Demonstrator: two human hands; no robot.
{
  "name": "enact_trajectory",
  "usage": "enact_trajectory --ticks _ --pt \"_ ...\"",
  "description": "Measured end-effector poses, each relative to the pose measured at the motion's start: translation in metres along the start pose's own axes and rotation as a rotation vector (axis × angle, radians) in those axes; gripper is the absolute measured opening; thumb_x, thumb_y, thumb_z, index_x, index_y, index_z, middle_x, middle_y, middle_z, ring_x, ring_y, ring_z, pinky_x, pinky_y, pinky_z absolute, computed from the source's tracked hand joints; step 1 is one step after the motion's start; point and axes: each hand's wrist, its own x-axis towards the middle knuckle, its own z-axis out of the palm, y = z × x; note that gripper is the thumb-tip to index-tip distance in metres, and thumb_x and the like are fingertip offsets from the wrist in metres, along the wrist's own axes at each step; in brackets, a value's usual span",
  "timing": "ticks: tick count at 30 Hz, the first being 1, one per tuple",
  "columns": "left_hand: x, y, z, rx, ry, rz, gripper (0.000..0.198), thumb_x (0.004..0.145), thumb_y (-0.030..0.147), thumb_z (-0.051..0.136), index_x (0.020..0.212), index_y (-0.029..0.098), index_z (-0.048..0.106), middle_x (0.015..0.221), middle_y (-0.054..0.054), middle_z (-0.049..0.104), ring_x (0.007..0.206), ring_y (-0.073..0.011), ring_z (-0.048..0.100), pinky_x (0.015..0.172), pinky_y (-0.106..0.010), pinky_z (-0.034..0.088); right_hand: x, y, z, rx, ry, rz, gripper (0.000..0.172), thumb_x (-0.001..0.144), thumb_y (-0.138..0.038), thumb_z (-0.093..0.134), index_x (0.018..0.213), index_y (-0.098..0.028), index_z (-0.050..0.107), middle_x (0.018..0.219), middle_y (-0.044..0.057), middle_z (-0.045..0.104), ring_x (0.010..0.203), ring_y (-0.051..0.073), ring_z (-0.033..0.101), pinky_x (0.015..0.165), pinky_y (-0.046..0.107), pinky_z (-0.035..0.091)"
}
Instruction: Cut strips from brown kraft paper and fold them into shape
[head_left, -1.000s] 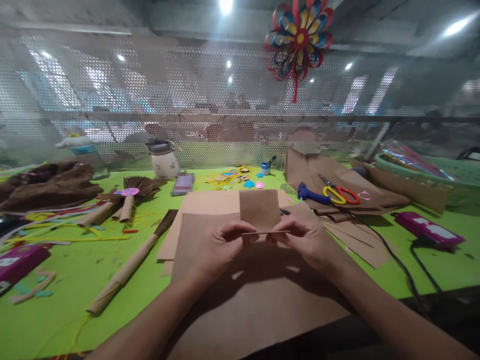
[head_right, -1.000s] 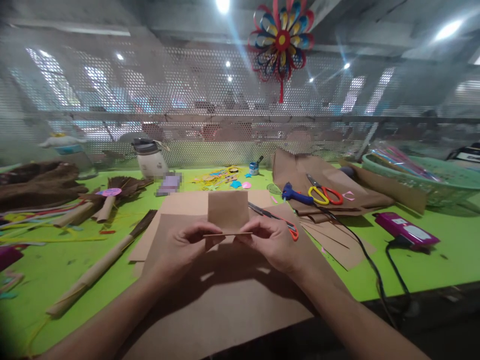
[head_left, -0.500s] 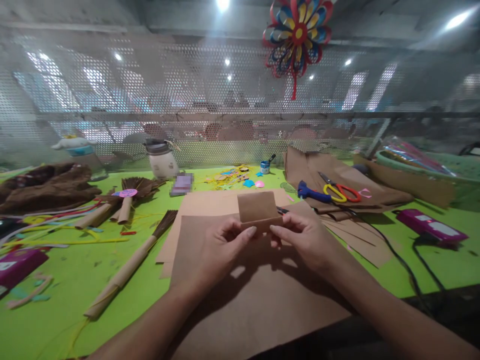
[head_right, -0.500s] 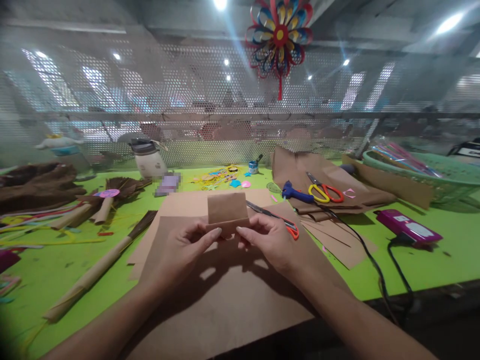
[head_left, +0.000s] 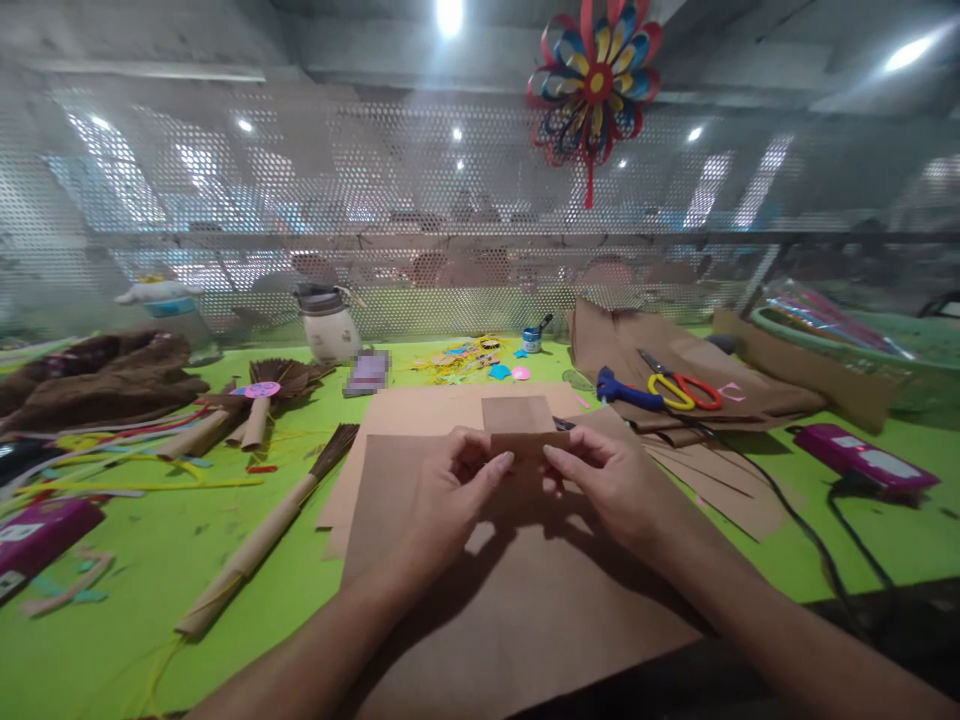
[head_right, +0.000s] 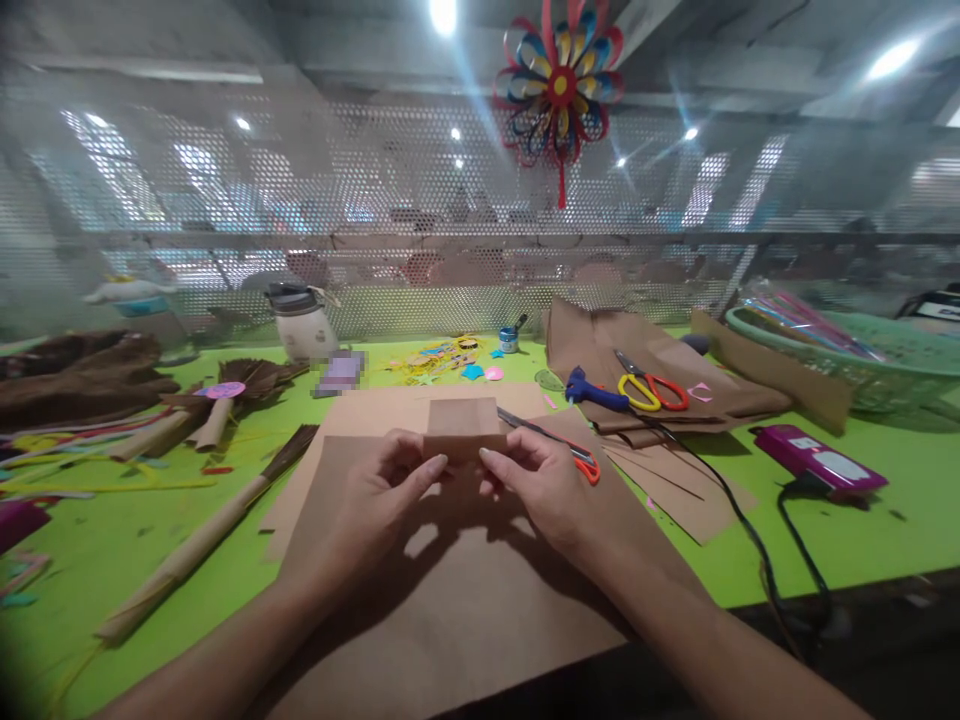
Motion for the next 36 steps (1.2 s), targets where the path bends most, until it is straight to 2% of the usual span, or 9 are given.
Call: enact_trajectory --ticks 11,21,24,26,28,33,36 --pt "-0.003 0.005 0.000 0.121 0.063 0.131 0.020 0.074 0.031 0.069 0.062 0.018 0.060 0.059 0.000 0.060 0.056 -0.0117 0.052 0.054 -0.023 0.041 0.002 0.011 -0.002 -0.021 -0.023 -0.005 0.027 0.080 -0.044 0.063 0.075 -0.017 0.058 0.065 0.000 0.061 0.058 0.012 0.056 0.054 0.025 0.047" --pt "0.000 -0.003 0.000 0.076 0.024 -0.031 0.028 0.075 0.038 0.067 0.065 0.018 0.051 0.064 -0.002 0.065 0.058 -0.0124 0.059 0.053 -0.023 0.045 0.002 0.005 0.003 -0.024 -0.024 0.020 0.032 0.084 -0.047 0.056 0.074 -0.017 0.057 0.058 -0.001 0.058 0.049 0.009 0.051 0.047 0.022 0.042" --pt "-0.001 -0.001 0.000 0.021 0.029 -0.088 0.029 0.075 0.039 0.067 0.067 0.018 0.048 0.064 -0.001 0.065 0.054 -0.0132 0.060 0.049 -0.023 0.045 0.003 0.007 0.002 0.020 0.010 0.012 0.032 0.081 -0.046 0.059 0.095 -0.018 0.057 0.062 -0.001 0.061 0.050 0.010 0.054 0.046 0.022 0.043" --pt "-0.002 0.001 0.000 -0.001 0.031 -0.100 0.030 0.074 0.039 0.067 0.067 0.018 0.047 0.064 -0.002 0.065 0.054 -0.0137 0.060 0.048 -0.023 0.045 0.003 0.009 0.002 0.049 0.035 -0.002 0.043 0.080 -0.044 0.062 0.112 -0.019 0.050 0.065 0.000 0.064 0.051 0.012 0.056 0.047 0.023 0.044" --pt "-0.002 0.001 -0.001 0.011 0.039 -0.091 0.029 0.074 0.038 0.068 0.066 0.018 0.048 0.065 -0.002 0.066 0.056 -0.0142 0.061 0.049 -0.023 0.046 0.003 0.009 0.002 0.077 0.036 -0.011 0.051 0.079 -0.043 0.063 0.121 -0.019 0.044 0.067 0.000 0.066 0.051 0.012 0.057 0.049 0.024 0.045" --pt "0.000 0.001 -0.001 0.029 0.058 -0.075 0.029 0.073 0.038 0.069 0.064 0.019 0.049 0.066 -0.003 0.066 0.060 -0.0153 0.063 0.054 -0.025 0.046 0.002 0.006 0.002 0.079 0.009 0.019 0.060 0.080 -0.043 0.062 0.131 -0.020 0.040 0.066 0.000 0.065 0.054 0.015 0.059 0.052 0.026 0.046" --pt "-0.002 0.003 0.000 0.028 0.059 -0.026 0.029 0.073 0.037 0.069 0.063 0.018 0.049 0.062 -0.001 0.063 0.060 -0.0145 0.062 0.054 -0.024 0.046 0.001 0.006 0.002 0.029 -0.037 0.030 0.045 0.083 -0.047 0.057 0.119 -0.020 0.053 0.066 0.000 0.064 0.057 0.015 0.059 0.052 0.026 0.046"
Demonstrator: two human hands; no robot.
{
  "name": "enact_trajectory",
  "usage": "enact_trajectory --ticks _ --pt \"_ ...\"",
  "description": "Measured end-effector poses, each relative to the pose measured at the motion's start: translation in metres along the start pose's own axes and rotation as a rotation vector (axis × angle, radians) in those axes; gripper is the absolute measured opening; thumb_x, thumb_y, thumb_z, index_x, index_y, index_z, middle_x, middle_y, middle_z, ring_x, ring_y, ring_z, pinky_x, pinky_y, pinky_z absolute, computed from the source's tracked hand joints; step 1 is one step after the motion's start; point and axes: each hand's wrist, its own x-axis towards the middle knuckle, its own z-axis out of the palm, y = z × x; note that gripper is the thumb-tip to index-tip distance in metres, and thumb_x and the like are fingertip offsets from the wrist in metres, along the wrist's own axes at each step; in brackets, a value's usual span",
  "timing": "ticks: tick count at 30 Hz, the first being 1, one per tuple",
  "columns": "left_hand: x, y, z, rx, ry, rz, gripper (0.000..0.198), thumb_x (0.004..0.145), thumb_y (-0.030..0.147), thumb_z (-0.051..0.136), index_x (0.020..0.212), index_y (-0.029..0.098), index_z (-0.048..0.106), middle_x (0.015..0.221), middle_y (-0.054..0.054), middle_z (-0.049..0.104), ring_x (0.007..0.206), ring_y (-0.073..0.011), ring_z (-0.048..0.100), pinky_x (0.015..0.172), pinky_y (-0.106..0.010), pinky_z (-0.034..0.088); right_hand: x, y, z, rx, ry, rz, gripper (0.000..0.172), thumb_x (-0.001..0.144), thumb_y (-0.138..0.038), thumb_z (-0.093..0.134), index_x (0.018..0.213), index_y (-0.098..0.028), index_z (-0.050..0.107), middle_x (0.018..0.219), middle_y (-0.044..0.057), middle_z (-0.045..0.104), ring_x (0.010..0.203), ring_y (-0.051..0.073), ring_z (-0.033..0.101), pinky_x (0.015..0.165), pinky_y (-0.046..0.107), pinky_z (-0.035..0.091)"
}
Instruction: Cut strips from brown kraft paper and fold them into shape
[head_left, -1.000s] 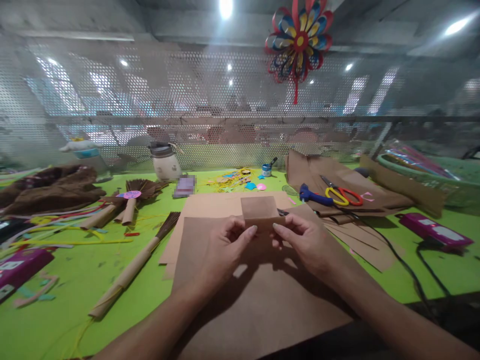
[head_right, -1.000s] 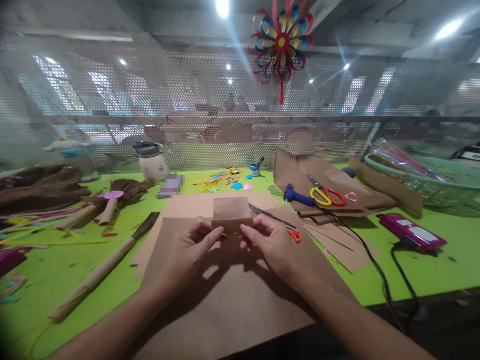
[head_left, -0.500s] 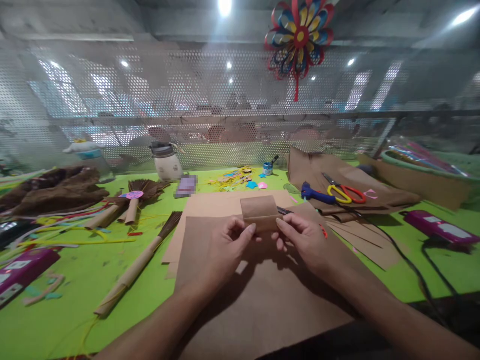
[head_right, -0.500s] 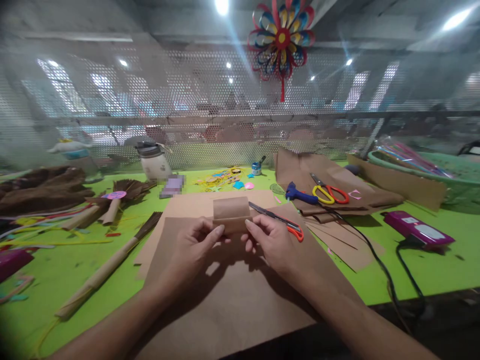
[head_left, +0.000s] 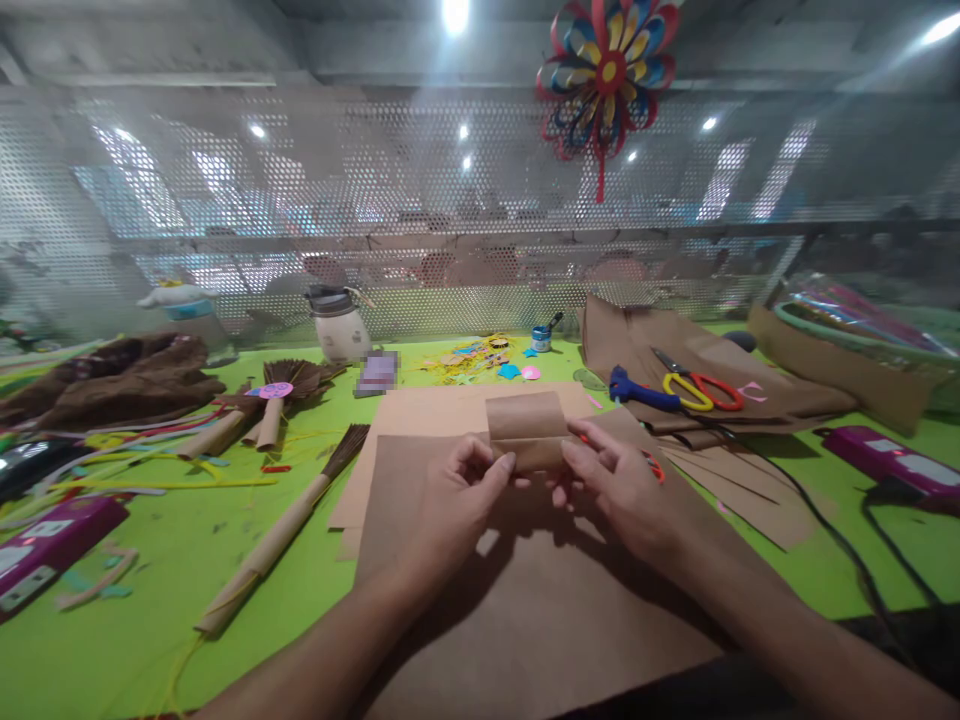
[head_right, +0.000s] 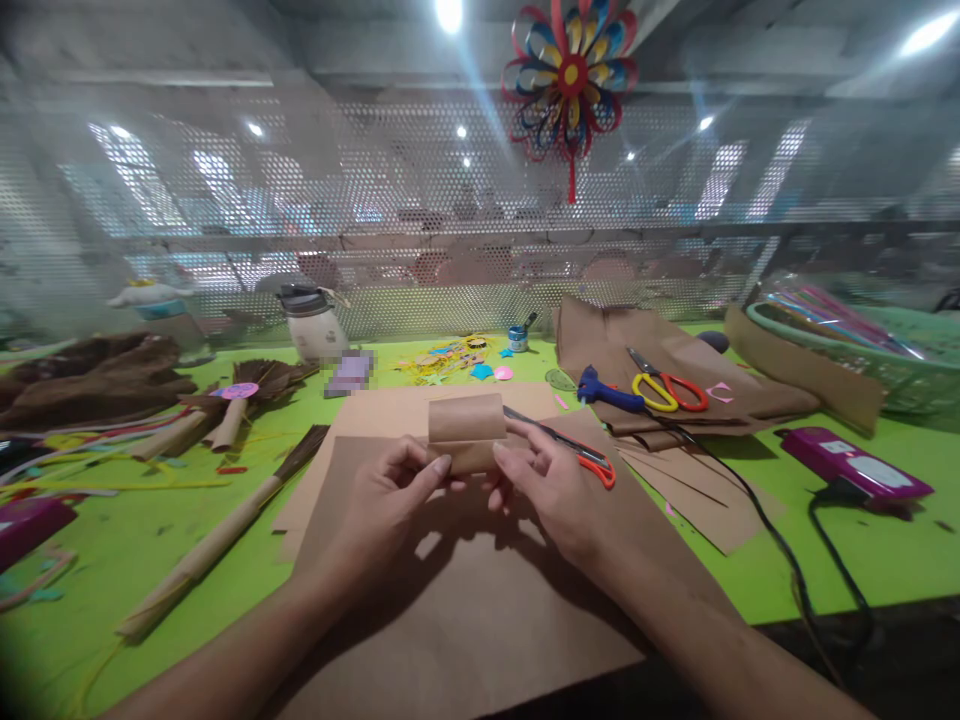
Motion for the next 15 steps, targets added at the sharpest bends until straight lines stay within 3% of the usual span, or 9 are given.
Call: enact_trajectory --ticks 4,11,15 --pt "-0.0043 0.0016 0.0004 0.025 -0.004 0.028 0.027 0.074 0.034 0.068 0.064 0.018 0.050 0.061 0.000 0.060 0.061 -0.0143 0.061 0.052 -0.023 0.045 0.0001 0.0018 -0.0009 -0.055 -0.058 0.009 0.031 0.083 -0.048 0.057 0.086 -0.018 0.063 0.069 0.002 0.064 0.057 0.013 0.059 0.054 0.025 0.047" --pt "-0.0022 0.0004 0.0001 -0.086 -0.063 -0.033 0.029 0.070 0.029 0.072 0.078 0.021 0.045 0.071 0.001 0.063 0.069 -0.0168 0.065 0.062 -0.027 0.049 0.0025 0.0034 0.0002 0.014 -0.021 0.048 0.031 0.081 -0.048 0.060 0.079 -0.017 0.062 0.065 0.001 0.065 0.050 0.009 0.055 0.047 0.022 0.044" --pt "-0.0004 0.0030 0.0010 -0.221 -0.103 -0.094 0.046 0.070 0.025 0.072 0.107 0.027 0.044 0.087 -0.003 0.069 0.075 -0.0203 0.068 0.067 -0.032 0.051 0.0017 0.0039 -0.0008 -0.067 -0.029 0.031 0.034 0.083 -0.049 0.057 0.078 -0.016 0.063 0.063 0.002 0.065 0.050 0.010 0.056 0.047 0.022 0.044"
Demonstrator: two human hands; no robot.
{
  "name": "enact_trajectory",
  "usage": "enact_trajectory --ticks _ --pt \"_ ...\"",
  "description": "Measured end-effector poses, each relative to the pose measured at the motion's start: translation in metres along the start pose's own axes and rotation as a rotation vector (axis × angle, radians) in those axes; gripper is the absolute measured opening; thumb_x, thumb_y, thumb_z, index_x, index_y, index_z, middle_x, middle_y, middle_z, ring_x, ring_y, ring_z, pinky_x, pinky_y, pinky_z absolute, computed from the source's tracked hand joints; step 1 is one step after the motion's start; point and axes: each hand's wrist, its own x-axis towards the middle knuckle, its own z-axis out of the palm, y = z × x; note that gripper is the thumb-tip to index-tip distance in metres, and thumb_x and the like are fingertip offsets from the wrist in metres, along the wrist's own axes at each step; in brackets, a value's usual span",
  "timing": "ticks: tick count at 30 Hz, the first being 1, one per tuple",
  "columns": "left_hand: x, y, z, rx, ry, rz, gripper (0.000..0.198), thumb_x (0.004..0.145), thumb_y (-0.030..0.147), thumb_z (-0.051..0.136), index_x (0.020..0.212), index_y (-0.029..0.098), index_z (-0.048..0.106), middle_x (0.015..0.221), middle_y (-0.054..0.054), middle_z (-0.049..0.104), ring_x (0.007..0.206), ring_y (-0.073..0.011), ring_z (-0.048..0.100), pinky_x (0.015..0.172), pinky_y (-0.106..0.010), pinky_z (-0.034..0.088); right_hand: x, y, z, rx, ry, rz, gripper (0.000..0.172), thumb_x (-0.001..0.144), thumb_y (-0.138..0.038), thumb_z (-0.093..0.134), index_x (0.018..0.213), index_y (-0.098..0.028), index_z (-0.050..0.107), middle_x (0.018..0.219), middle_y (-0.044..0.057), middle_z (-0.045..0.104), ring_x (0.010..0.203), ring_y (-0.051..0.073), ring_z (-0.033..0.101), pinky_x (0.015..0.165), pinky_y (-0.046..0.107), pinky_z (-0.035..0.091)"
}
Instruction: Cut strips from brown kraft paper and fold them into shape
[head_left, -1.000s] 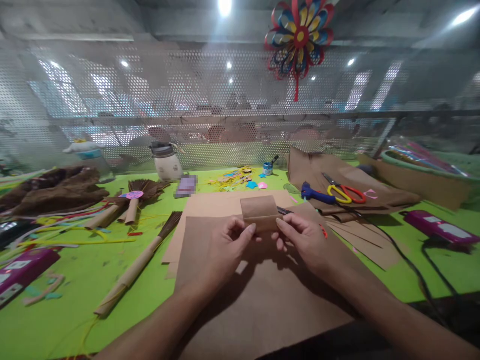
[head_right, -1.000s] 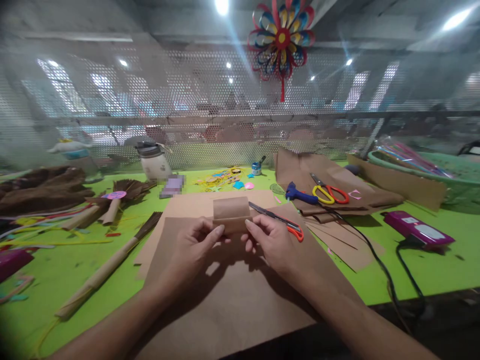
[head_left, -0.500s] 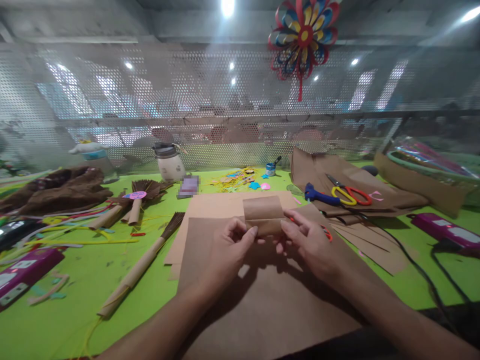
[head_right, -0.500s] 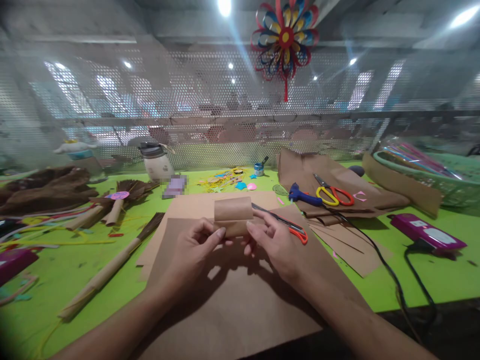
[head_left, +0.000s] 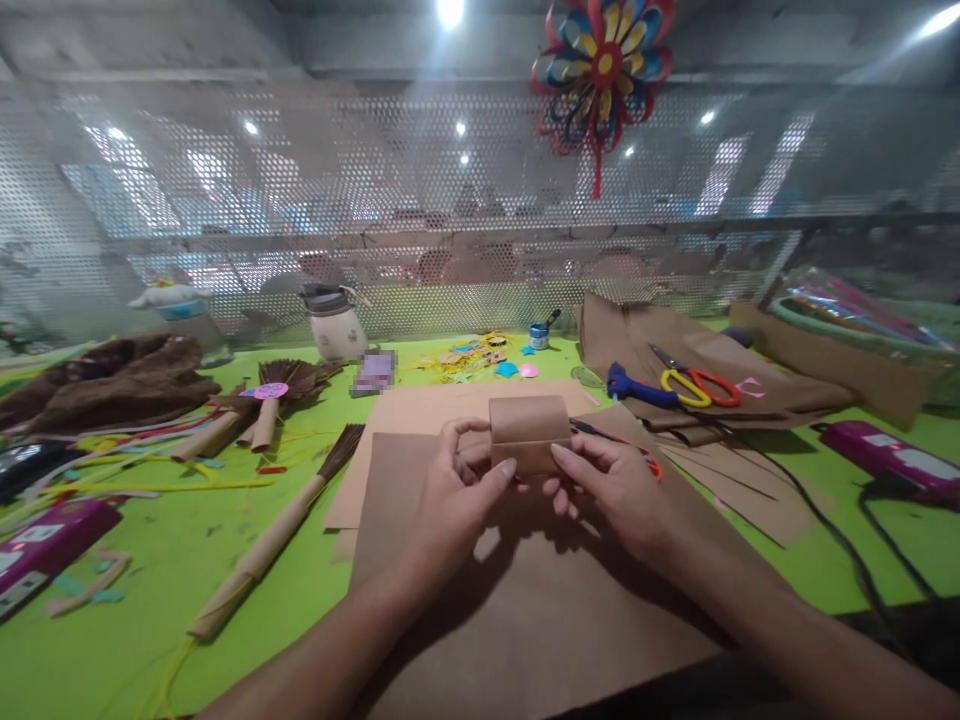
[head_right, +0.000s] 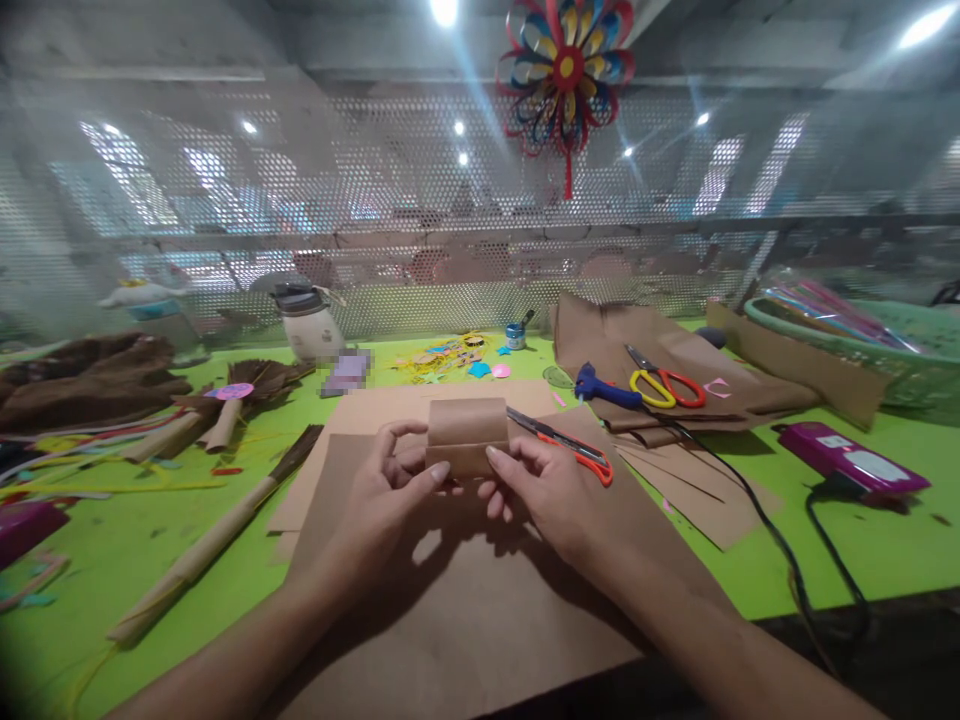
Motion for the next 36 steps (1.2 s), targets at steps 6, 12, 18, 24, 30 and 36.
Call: enact_trajectory --ticks 6,12,18,24,30,36 --pt "-0.001 0.004 0.003 -0.115 -0.035 -0.034 0.074 0.070 0.024 0.073 0.133 0.030 0.034 0.105 -0.009 0.069 0.083 -0.0241 0.069 0.072 -0.036 0.052 -0.001 0.000 0.001 -0.031 0.004 0.022 0.033 0.083 -0.048 0.057 0.076 -0.016 0.061 0.059 0.000 0.063 0.046 0.010 0.054 0.045 0.023 0.045" --pt "0.004 -0.004 -0.001 -0.059 -0.174 -0.100 0.041 0.079 0.033 0.066 0.115 0.016 0.057 0.088 -0.012 0.071 0.071 -0.0231 0.069 0.066 -0.034 0.053 0.000 0.004 0.003 -0.001 -0.060 0.076 0.033 0.084 -0.048 0.056 0.080 -0.016 0.058 0.059 0.000 0.061 0.046 0.010 0.055 0.045 0.023 0.046" --pt "0.004 -0.008 0.000 -0.131 -0.214 -0.084 0.044 0.078 0.033 0.067 0.116 0.014 0.056 0.083 -0.012 0.071 0.066 -0.0232 0.069 0.064 -0.036 0.054 -0.001 0.003 0.005 0.031 -0.071 0.098 0.030 0.084 -0.045 0.057 0.078 -0.016 0.056 0.057 -0.001 0.060 0.044 0.009 0.055 0.044 0.022 0.045" --pt "0.006 -0.009 0.000 -0.133 -0.147 -0.083 0.041 0.076 0.026 0.069 0.112 0.012 0.056 0.080 -0.012 0.071 0.067 -0.0239 0.069 0.067 -0.039 0.055 0.000 0.001 0.005 0.010 -0.076 0.138 0.032 0.084 -0.044 0.057 0.072 -0.015 0.055 0.054 -0.001 0.061 0.041 0.009 0.054 0.042 0.021 0.043" --pt "0.011 -0.016 -0.005 -0.117 -0.083 -0.080 0.044 0.072 0.024 0.072 0.112 0.011 0.057 0.080 -0.012 0.071 0.066 -0.0222 0.068 0.065 -0.036 0.054 0.001 0.001 0.007 0.036 -0.097 0.164 0.031 0.081 -0.046 0.060 0.078 -0.015 0.055 0.059 0.000 0.063 0.042 0.008 0.055 0.040 0.019 0.042" --pt "0.010 -0.015 -0.003 -0.126 -0.082 -0.059 0.038 0.072 0.024 0.072 0.106 0.011 0.060 0.083 -0.011 0.071 0.067 -0.0190 0.067 0.067 -0.033 0.053 0.001 0.006 0.008 0.105 -0.137 0.216 0.031 0.080 -0.046 0.062 0.074 -0.016 0.055 0.055 -0.002 0.061 0.038 0.009 0.054 0.037 0.020 0.041"
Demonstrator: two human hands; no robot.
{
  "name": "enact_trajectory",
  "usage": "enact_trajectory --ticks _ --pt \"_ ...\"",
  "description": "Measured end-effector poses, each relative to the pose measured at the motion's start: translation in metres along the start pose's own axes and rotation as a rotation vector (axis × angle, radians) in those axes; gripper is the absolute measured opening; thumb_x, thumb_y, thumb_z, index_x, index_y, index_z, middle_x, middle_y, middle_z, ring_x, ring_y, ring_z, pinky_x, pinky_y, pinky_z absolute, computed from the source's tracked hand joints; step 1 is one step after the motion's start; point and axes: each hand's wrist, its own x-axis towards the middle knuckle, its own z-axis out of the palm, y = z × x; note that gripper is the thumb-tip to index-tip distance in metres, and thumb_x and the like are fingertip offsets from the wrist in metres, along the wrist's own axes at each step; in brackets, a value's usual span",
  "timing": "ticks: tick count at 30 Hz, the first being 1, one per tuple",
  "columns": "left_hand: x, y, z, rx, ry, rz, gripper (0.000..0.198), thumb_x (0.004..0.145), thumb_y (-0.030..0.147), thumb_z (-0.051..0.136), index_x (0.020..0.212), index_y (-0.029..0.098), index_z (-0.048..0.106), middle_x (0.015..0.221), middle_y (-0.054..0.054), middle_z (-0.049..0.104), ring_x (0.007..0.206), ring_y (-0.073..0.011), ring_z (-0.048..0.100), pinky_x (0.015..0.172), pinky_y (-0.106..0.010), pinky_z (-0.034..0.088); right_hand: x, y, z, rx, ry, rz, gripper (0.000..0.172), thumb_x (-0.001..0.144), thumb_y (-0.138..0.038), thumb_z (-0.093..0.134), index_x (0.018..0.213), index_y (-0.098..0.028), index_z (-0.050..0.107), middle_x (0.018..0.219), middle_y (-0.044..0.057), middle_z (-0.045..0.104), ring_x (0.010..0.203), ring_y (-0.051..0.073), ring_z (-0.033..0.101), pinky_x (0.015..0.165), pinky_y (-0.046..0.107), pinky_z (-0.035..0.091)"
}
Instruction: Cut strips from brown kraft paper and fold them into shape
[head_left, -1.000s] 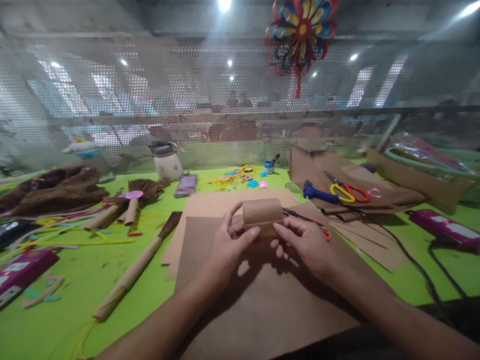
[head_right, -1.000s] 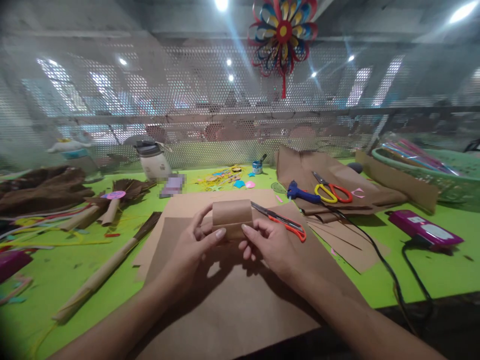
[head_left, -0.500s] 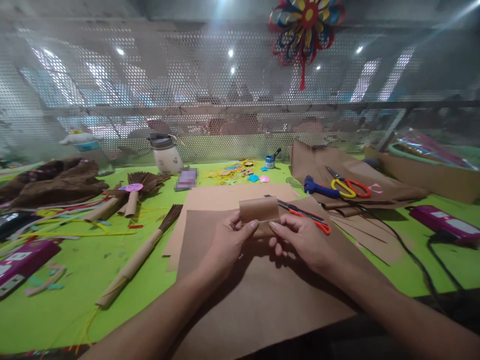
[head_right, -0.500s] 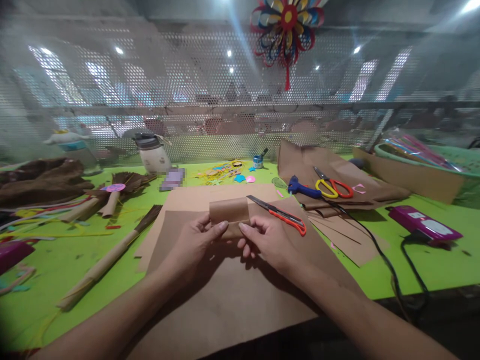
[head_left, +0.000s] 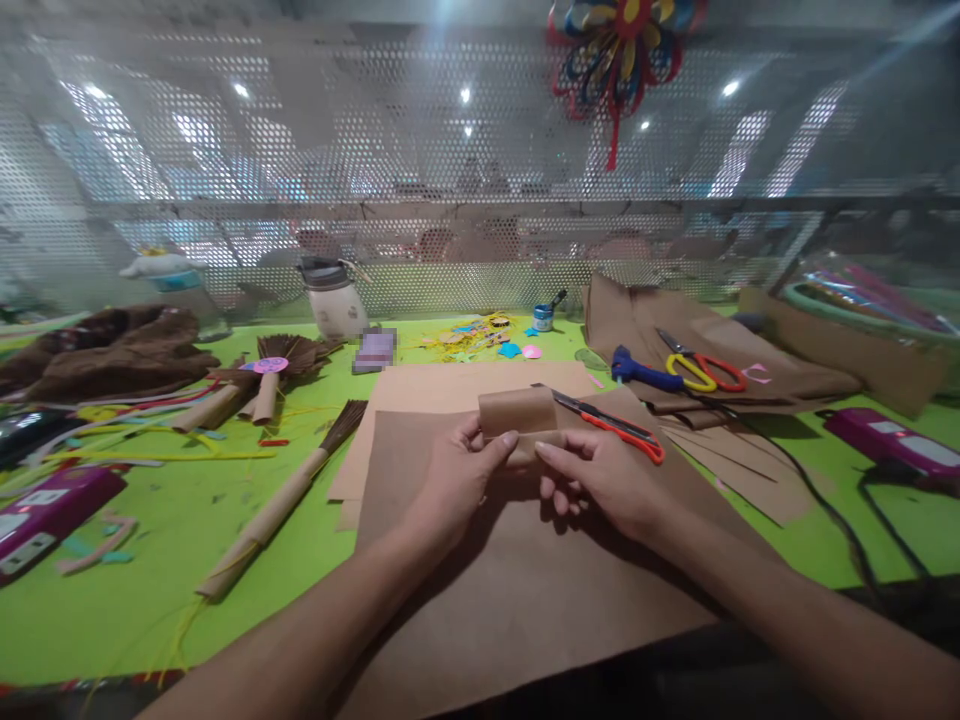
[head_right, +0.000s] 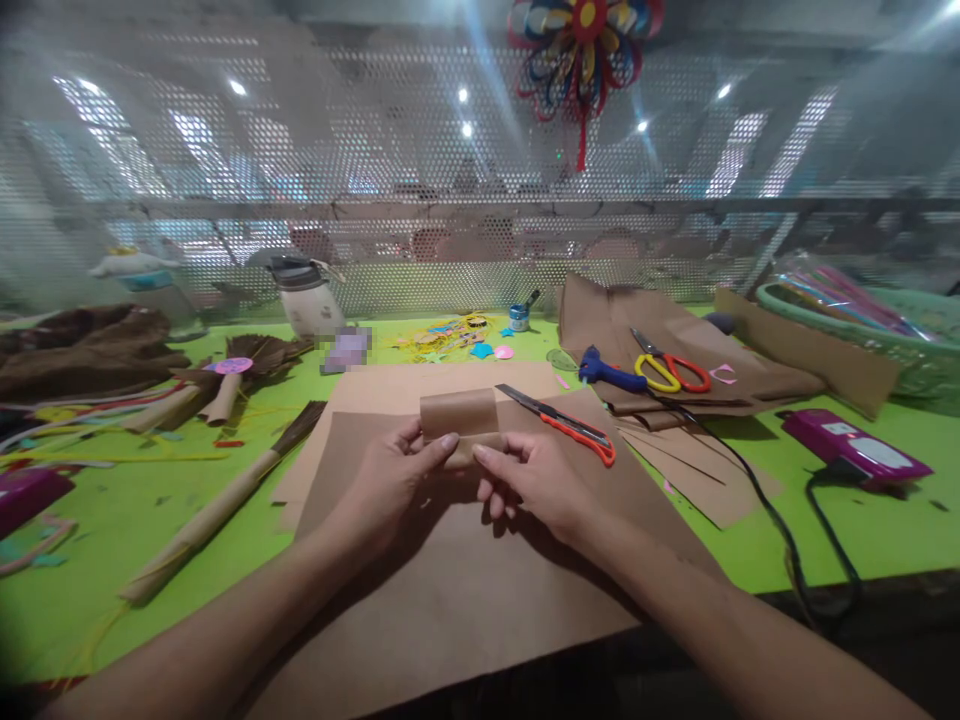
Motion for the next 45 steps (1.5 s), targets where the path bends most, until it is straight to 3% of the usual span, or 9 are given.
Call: enact_trajectory --ticks 6,9,12,15,22,29,31,37,45 --pt "-0.001 0.004 -0.003 0.053 -0.020 -0.058 0.031 0.074 0.025 0.072 0.101 0.012 0.061 0.081 -0.008 0.069 0.066 -0.0148 0.064 0.062 -0.027 0.050 0.001 0.000 -0.001 -0.011 0.033 -0.027 0.033 0.077 -0.045 0.064 0.067 -0.016 0.053 0.048 -0.003 0.058 0.034 0.008 0.050 0.034 0.020 0.040" --pt "0.000 0.007 -0.011 0.074 -0.107 -0.142 0.028 0.075 0.030 0.072 0.094 0.012 0.064 0.080 -0.007 0.068 0.066 -0.0131 0.063 0.060 -0.024 0.048 0.000 -0.001 -0.001 -0.019 0.040 -0.029 0.032 0.076 -0.045 0.065 0.068 -0.016 0.054 0.049 -0.003 0.058 0.034 0.008 0.050 0.033 0.020 0.041" --pt "0.000 0.010 -0.016 0.100 -0.172 -0.251 0.030 0.075 0.033 0.072 0.093 0.010 0.065 0.079 -0.009 0.069 0.067 -0.0143 0.065 0.058 -0.024 0.048 -0.002 -0.001 -0.003 -0.032 0.036 -0.031 0.032 0.077 -0.046 0.064 0.069 -0.017 0.054 0.050 -0.003 0.058 0.034 0.008 0.051 0.032 0.020 0.041" --pt "0.000 0.011 -0.015 0.147 -0.162 -0.304 0.030 0.075 0.030 0.072 0.094 0.009 0.065 0.078 -0.011 0.070 0.067 -0.0160 0.067 0.056 -0.023 0.049 -0.002 -0.001 -0.005 -0.038 0.031 -0.037 0.032 0.077 -0.045 0.064 0.070 -0.017 0.053 0.052 -0.003 0.059 0.035 0.008 0.051 0.032 0.019 0.039" --pt "-0.002 0.005 -0.008 0.221 -0.058 -0.201 0.028 0.075 0.031 0.071 0.091 0.008 0.064 0.067 -0.009 0.068 0.051 -0.0161 0.064 0.047 -0.026 0.051 -0.001 -0.004 -0.007 -0.026 0.018 -0.029 0.031 0.078 -0.045 0.063 0.073 -0.016 0.054 0.053 -0.003 0.059 0.036 0.008 0.052 0.033 0.018 0.040" --pt "-0.004 0.003 -0.005 0.255 -0.050 -0.188 0.027 0.076 0.032 0.069 0.087 0.008 0.065 0.070 -0.011 0.068 0.054 -0.0149 0.064 0.049 -0.023 0.050 0.003 0.002 -0.009 0.016 -0.077 -0.019 0.029 0.077 -0.041 0.066 0.076 -0.013 0.059 0.054 -0.002 0.060 0.038 0.006 0.051 0.035 0.016 0.038" --pt "-0.004 0.004 -0.006 0.247 -0.076 -0.187 0.029 0.075 0.032 0.070 0.089 0.008 0.065 0.072 -0.011 0.069 0.057 -0.0151 0.065 0.050 -0.023 0.049 0.003 0.003 -0.010 0.021 -0.069 -0.028 0.029 0.077 -0.041 0.067 0.075 -0.013 0.060 0.053 -0.002 0.059 0.038 0.006 0.050 0.034 0.016 0.038" --pt "-0.001 0.005 -0.013 0.197 -0.311 -0.295 0.034 0.080 0.041 0.062 0.084 0.008 0.069 0.077 -0.014 0.070 0.062 -0.0172 0.067 0.050 -0.022 0.048 0.000 0.000 -0.009 0.012 -0.012 -0.019 0.027 0.075 -0.040 0.068 0.075 -0.015 0.057 0.052 -0.003 0.058 0.036 0.008 0.051 0.033 0.017 0.041" --pt "-0.005 0.005 -0.002 0.277 -0.248 -0.210 0.035 0.077 0.044 0.065 0.073 0.009 0.068 0.062 -0.011 0.067 0.051 -0.0169 0.064 0.042 -0.023 0.046 0.002 -0.002 -0.010 0.090 -0.102 -0.028 0.027 0.073 -0.037 0.071 0.072 -0.012 0.060 0.056 -0.001 0.060 0.039 0.006 0.050 0.035 0.017 0.039"
